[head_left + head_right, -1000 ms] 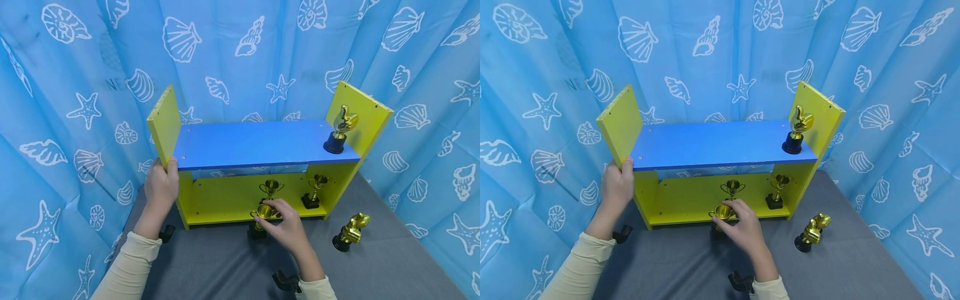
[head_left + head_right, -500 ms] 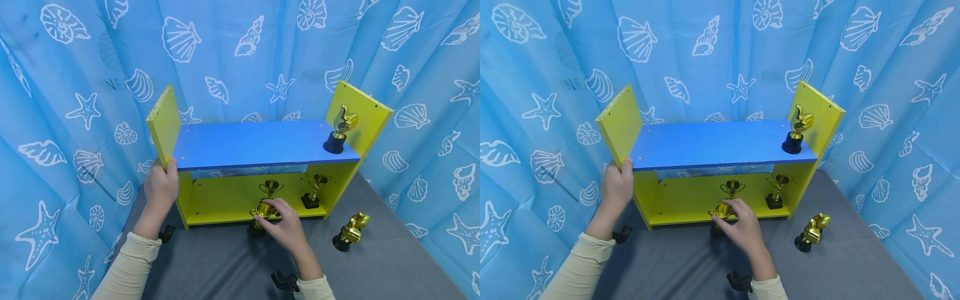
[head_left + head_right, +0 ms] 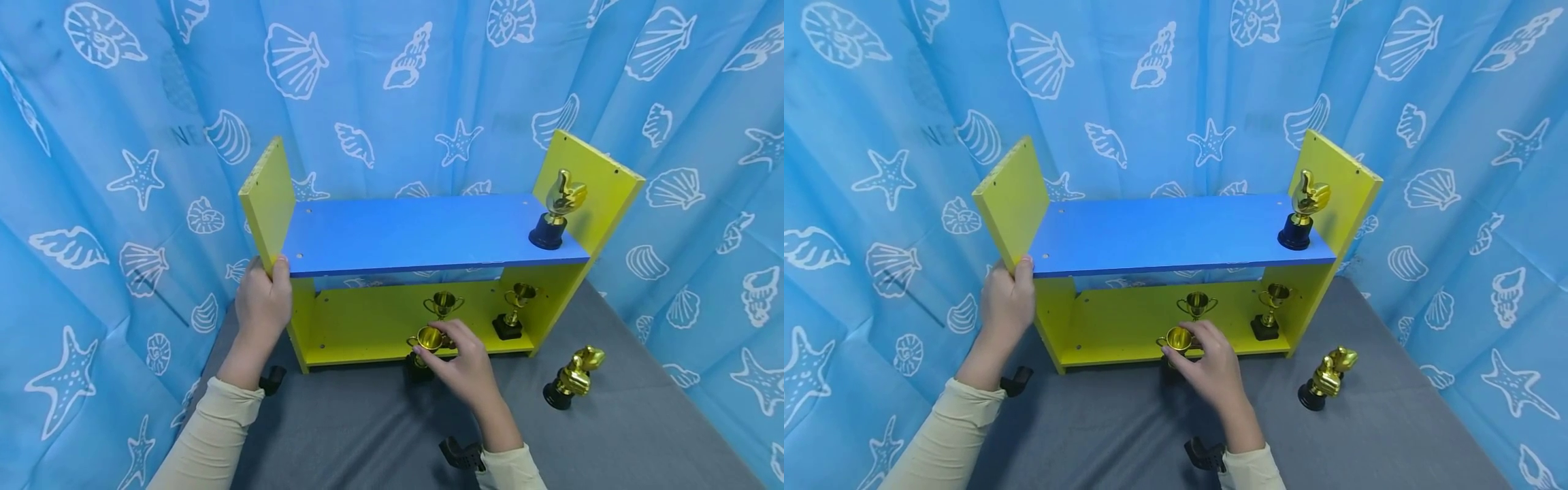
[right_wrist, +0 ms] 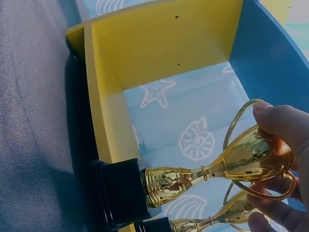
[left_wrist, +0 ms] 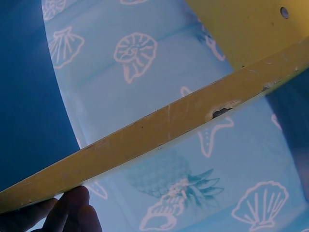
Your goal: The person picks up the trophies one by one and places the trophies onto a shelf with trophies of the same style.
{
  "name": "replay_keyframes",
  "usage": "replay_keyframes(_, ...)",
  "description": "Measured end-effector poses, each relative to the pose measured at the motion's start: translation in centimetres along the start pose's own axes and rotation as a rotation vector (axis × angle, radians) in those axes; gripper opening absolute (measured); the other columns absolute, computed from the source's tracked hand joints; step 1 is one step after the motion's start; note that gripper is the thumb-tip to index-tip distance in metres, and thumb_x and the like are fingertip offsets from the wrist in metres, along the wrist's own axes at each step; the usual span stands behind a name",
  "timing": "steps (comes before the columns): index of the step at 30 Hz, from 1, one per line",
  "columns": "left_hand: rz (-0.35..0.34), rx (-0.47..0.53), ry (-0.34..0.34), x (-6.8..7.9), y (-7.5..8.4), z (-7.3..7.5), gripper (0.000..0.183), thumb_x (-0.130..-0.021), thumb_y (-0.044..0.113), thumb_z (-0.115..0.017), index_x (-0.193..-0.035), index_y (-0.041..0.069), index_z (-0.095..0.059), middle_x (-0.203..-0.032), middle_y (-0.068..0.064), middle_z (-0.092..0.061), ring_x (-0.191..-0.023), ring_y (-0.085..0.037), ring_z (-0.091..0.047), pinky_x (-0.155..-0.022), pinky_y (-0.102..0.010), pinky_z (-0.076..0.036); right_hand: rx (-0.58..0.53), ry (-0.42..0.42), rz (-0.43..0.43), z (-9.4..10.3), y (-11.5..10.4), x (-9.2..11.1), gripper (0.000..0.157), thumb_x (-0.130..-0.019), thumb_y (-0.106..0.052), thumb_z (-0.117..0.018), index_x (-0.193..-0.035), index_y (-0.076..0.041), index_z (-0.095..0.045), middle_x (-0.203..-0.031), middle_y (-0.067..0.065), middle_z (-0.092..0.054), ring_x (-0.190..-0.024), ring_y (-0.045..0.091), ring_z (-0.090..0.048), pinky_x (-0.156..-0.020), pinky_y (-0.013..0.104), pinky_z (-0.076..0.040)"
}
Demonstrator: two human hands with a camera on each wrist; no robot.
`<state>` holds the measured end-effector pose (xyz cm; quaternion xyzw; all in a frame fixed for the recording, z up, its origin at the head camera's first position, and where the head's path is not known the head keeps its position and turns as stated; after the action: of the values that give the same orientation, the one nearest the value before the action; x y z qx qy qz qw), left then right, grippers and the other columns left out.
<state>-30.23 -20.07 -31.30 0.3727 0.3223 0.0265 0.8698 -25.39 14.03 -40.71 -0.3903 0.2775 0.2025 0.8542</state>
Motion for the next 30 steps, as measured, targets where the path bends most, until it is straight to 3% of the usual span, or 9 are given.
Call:
replay_keyframes(14, -0.002, 0.003, -0.009, -0.08, 0.16, 0.04, 0.048, -0.103, 0.049, -0.027, -0.079, 0.01, -0.044, -0.071, -0.009, -0.043, -0.05, -0.025, -0.044, -0.04, -0.035, -0.034, 0.029, -0.013, -0.032, -0.41, -0.01, -0.42, 0.046, -0.079, -0.037, -0.082, -0.116, -0.014, -0.068, -0.107, -0.005, -0.066, -0.086, 0.01, -0.059, -0.07, 0.028, -0.05)
replay_keyframes(30, -0.001, -0.001, -0.003, -0.14, -0.08, -0.02, 0.05, -0.103, 0.05, -0.027, -0.075, 0.011, -0.042, -0.071, -0.009, -0.042, -0.05, -0.026, -0.043, -0.04, -0.035, -0.033, 0.021, -0.007, 0.01, -1.0, -0.51, -0.74, 0.046, -0.077, -0.035, -0.084, -0.116, -0.017, -0.068, -0.109, -0.004, -0.066, -0.094, 0.01, -0.063, -0.073, 0.034, -0.054)
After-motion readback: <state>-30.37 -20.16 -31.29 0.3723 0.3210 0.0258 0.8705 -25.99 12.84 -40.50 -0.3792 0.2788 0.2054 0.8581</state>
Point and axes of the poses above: each hand's wrist, its own x-axis away from the middle knuckle, its own z-axis out of the back of the hand, y = z × x, the point moved 9 cm from there along -x, towards the middle knuckle
